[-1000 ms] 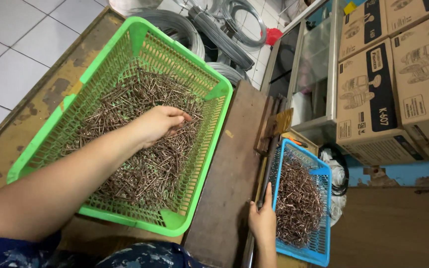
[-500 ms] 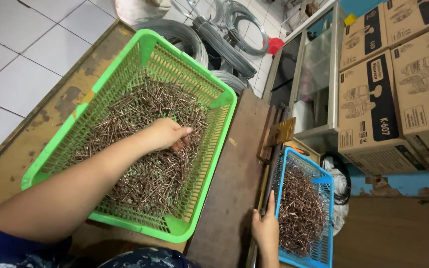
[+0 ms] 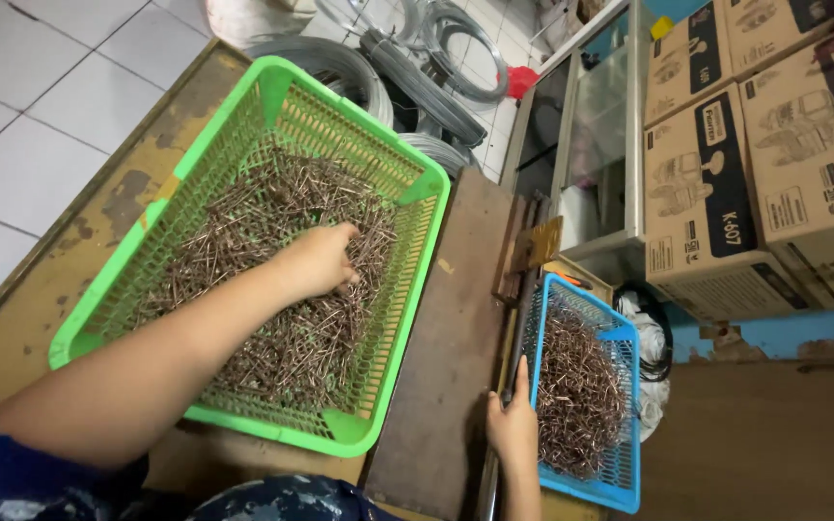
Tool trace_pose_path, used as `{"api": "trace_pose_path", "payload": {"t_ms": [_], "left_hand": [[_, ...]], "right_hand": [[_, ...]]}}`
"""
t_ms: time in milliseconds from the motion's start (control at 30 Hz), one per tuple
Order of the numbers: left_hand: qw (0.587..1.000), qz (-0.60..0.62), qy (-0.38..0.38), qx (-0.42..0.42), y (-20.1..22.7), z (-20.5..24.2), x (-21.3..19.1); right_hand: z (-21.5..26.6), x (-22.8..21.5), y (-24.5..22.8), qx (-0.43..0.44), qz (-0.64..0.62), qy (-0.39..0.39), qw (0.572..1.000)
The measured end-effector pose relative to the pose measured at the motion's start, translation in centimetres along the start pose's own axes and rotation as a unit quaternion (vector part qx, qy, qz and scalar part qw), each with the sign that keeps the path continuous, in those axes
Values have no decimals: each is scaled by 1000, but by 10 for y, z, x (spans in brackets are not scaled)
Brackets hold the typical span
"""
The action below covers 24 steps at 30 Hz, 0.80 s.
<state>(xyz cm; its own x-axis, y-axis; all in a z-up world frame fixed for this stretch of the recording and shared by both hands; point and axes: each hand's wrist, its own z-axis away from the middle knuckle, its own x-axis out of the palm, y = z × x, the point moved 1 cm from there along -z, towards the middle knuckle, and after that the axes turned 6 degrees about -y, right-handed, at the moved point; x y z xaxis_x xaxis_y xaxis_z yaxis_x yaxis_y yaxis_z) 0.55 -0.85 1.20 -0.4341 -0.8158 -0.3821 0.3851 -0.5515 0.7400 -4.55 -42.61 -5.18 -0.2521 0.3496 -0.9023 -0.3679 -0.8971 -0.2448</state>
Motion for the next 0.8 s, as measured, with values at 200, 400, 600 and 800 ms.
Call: {"api": "trace_pose_path", "payload": {"t_ms": [200,400,600,800], "left_hand": [[997,59,-4,42,-11,-17,9],[994,-7,21,103,-4,-35,18],[925,-204,129,293,11,-110,33],[861,-341,172,336,91,-147,47]], "right_hand": [[-4,1,5,-5,1,4,1000],[-24,10,28,-42,11,-1,999],[11,-51,-8,-46,46,-52,997],[0,-136,-21,-39,158,-80,983]]}}
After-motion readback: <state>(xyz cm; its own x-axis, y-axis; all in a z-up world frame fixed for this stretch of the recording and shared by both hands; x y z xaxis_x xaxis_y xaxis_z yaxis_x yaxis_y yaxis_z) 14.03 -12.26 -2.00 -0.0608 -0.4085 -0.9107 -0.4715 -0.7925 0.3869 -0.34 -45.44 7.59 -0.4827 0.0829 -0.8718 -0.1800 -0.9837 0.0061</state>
